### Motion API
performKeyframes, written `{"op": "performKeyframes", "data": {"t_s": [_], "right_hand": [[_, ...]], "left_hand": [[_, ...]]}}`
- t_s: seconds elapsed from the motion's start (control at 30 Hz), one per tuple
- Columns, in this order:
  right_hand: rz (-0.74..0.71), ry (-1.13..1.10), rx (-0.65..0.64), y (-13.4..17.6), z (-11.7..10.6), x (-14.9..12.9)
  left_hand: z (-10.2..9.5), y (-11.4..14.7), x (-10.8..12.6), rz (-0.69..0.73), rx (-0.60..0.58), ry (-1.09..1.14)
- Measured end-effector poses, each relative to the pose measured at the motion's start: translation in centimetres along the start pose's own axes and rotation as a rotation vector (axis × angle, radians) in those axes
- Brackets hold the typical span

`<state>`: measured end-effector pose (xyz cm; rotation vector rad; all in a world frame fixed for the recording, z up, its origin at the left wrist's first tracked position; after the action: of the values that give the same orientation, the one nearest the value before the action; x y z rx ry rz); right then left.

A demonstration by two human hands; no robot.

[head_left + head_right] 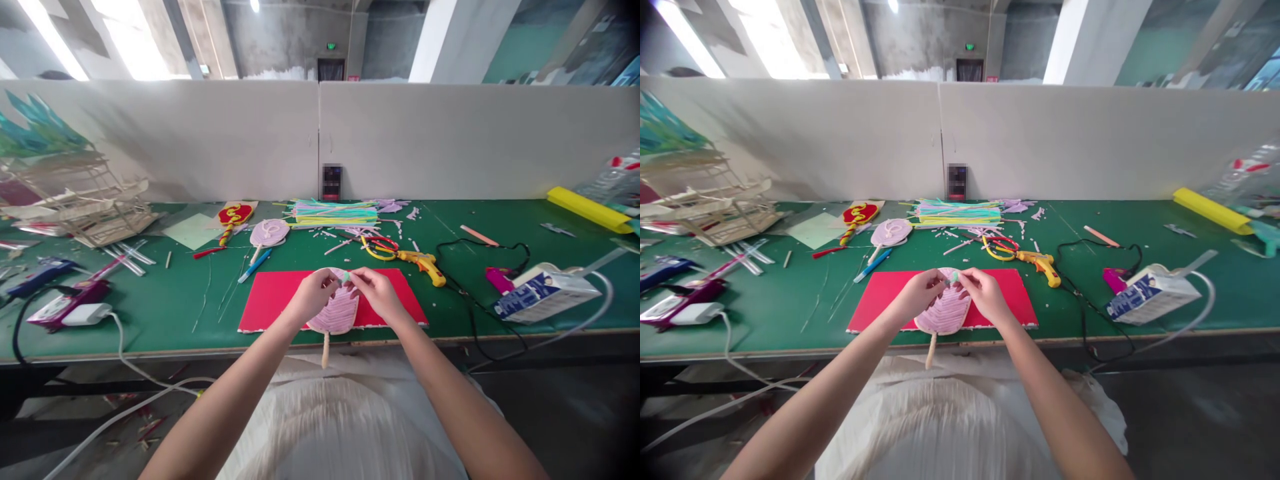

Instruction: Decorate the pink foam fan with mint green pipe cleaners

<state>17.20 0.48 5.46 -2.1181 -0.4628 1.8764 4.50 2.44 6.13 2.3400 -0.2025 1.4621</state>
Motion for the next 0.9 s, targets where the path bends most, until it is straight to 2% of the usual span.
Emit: {"op": "performKeyframes", "data": {"t_s": [0.1, 0.2, 0.6, 0.9], "right_hand": [[0.034, -0.039, -0.015, 0.1, 0.1, 0.2], [0.056, -0.065, -0.009, 0.2, 0.1, 0.2], [0.084, -0.034, -0.007, 0.2, 0.6, 0.8], [0.135, -0.241, 0.052, 0.8, 1.2, 1.1]], "left_hand": [[-0.4, 0.2, 0.7, 0.096, 0.06, -0.14], [-0.5, 0.4, 1.1, 0.12, 0.087, -0.206], [-0.9, 1.0, 1.5, 0.126, 0.095, -0.271], [-1.2, 1.3, 1.5, 0.078, 0.166, -0.302]]}}
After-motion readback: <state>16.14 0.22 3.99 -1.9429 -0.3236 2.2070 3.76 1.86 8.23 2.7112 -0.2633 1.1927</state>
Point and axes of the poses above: each hand's wrist, its own y-axis away from the middle knuckle, its own z-axis out of the palm, x = y × z, the point moved 9 cm from there along -y, towards the middle knuckle, and after that the axes turned 13 degrees about -z, right-handed, at the moved point
